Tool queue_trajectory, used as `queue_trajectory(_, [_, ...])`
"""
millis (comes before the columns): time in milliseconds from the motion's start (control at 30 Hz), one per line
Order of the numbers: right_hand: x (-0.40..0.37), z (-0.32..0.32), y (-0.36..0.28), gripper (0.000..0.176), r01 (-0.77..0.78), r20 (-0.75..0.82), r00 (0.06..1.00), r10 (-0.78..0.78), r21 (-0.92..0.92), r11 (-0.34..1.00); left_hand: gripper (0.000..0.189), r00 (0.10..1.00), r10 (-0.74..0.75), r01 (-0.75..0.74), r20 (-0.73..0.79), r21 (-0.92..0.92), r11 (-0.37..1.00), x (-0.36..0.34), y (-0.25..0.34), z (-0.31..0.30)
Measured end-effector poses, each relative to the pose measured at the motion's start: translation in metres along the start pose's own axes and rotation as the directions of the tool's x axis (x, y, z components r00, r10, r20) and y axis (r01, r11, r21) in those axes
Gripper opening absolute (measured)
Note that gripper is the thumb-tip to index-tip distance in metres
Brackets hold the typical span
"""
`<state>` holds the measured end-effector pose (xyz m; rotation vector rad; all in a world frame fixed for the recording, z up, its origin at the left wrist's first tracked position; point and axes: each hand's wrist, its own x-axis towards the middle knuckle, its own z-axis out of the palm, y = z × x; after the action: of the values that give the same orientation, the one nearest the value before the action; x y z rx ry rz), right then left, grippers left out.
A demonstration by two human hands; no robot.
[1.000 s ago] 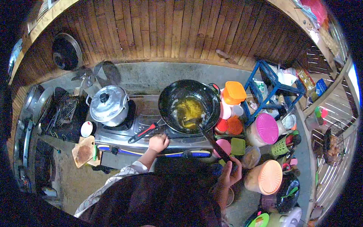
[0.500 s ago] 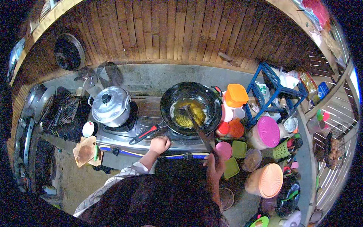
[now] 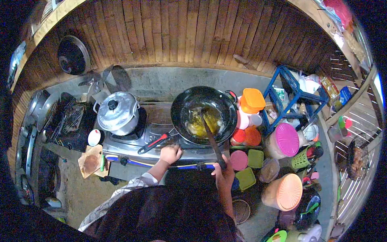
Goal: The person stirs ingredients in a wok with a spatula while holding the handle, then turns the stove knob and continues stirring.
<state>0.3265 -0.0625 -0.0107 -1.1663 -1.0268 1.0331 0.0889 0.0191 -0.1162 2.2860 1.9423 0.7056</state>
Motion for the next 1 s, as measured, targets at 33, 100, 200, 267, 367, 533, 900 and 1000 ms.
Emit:
queue_trajectory(33, [-0.001, -0.003, -0.004, 0.039, 0.025, -0.011, 1.0, -0.025, 0.0, 1.0, 0.029, 1.0, 0.0, 0.0, 0.0, -0.001, 1.0, 0.0, -0.001, 0.001])
queue_trajectory(100, [-0.001, -0.01, -0.001, 0.034, 0.065, -0.049, 0.997, -0.063, 0.043, 0.997, 0.029, 0.999, 0.021, -0.021, -0.04, -0.011, 1.0, 0.0, -0.002, 0.004])
queue_trajectory(200, [0.002, -0.02, 0.005, 0.032, 0.11, -0.103, 0.989, -0.111, -0.014, 0.994, 0.029, 1.0, 0.009, -0.009, -0.024, -0.013, 1.0, -0.001, -0.002, 0.003])
queue_trajectory(267, [-0.006, -0.024, -0.013, 0.03, 0.091, -0.143, 0.985, -0.095, -0.029, 0.995, 0.028, 1.0, 0.005, -0.005, -0.021, -0.015, 1.0, 0.0, -0.001, 0.002])
queue_trajectory(367, [-0.012, -0.032, -0.029, 0.026, 0.031, -0.216, 0.976, -0.037, -0.031, 0.999, 0.027, 1.0, -0.001, 0.001, -0.002, -0.013, 1.0, 0.0, 0.001, -0.001])
queue_trajectory(533, [-0.013, -0.06, -0.027, 0.02, 0.393, -0.069, 0.878, -0.474, -0.461, 0.795, 0.027, 1.0, 0.016, -0.017, -0.021, -0.016, 1.0, -0.001, -0.001, 0.001])
queue_trajectory(900, [-0.028, -0.081, -0.045, 0.02, 0.437, -0.035, 0.791, -0.611, -0.667, 0.604, 0.027, 0.999, 0.013, -0.013, -0.034, 0.007, 1.0, -0.001, 0.0, 0.0])
queue_trajectory(1000, [-0.026, -0.07, -0.056, 0.023, 0.337, -0.075, 0.876, -0.477, -0.612, 0.715, 0.027, 0.997, 0.037, -0.038, -0.067, -0.011, 0.999, -0.001, -0.001, 0.002])
